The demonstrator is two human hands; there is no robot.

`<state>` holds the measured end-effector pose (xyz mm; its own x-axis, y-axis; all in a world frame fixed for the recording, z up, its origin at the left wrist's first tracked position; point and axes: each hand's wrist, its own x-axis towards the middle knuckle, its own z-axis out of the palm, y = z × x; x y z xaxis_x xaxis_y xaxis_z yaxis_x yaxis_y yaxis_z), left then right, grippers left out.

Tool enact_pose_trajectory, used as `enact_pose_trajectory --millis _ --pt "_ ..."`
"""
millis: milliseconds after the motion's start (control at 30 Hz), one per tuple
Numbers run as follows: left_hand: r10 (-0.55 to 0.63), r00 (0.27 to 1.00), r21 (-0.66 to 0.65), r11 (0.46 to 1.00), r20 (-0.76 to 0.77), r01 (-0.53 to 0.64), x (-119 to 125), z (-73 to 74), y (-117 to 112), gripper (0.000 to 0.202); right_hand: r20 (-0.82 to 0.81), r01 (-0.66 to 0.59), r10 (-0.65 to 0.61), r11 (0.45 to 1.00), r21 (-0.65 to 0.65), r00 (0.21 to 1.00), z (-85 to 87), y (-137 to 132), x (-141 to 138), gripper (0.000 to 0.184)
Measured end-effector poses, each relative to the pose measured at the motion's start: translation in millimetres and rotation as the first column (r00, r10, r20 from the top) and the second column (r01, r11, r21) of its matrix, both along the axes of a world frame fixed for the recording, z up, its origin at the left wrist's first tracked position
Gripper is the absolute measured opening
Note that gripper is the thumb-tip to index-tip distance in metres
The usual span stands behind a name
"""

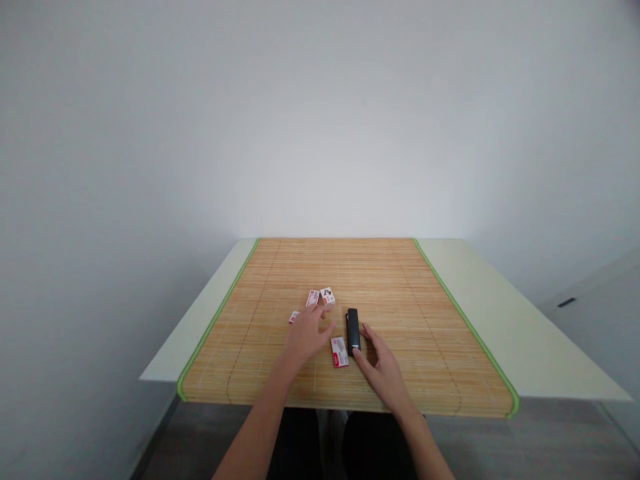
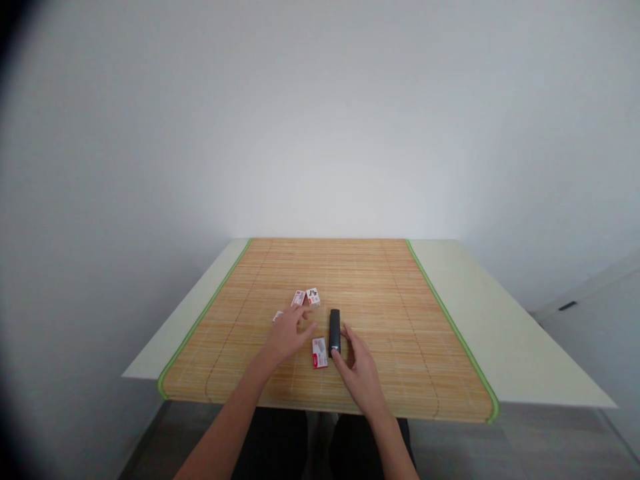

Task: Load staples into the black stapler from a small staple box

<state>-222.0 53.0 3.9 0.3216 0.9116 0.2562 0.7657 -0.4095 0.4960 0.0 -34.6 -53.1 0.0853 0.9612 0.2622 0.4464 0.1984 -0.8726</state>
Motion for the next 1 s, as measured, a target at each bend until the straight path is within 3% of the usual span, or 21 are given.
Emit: enact_pose_trajectory --millis 133,233,600,867,1000 --pt "-0.092 0.995 -0.083 0.992 0.030 0.094 5.2 -11.2 -52.6 0.059 0.031 0.053 -0.053 0.999 0.010 0.998 0.7 1.4 -6.1 0.061" --pt "-0.047 0.998 -0.115 0.992 0.043 0.052 12.8 -17.3 -70.1 0.062 0.070 0.104 -0.106 0.994 0.030 0.992 3.0 2.2 -12.8 0.060" --pt "-0.068 0.983 -0.181 0.979 0.168 0.099 -6.6 -26.9 -55.8 0.079 0.095 0.112 -0.117 0.992 0.056 0.989 6.4 0.8 -15.7 0.056" --pt "-0.210 0.956 -0.185 0.951 0.203 0.248 -5.3 -23.2 -68.6 0.090 0.095 0.101 -0.106 0.994 0.049 0.990 6.0 16.6 -7.5 0.043" --pt "-0.155 0.949 -0.132 0.971 0.275 0.197 -4.9 -23.1 -63.7 0.072 0.135 0.025 -0.030 0.999 0.036 0.990 13.1 40.6 3.2 0.038"
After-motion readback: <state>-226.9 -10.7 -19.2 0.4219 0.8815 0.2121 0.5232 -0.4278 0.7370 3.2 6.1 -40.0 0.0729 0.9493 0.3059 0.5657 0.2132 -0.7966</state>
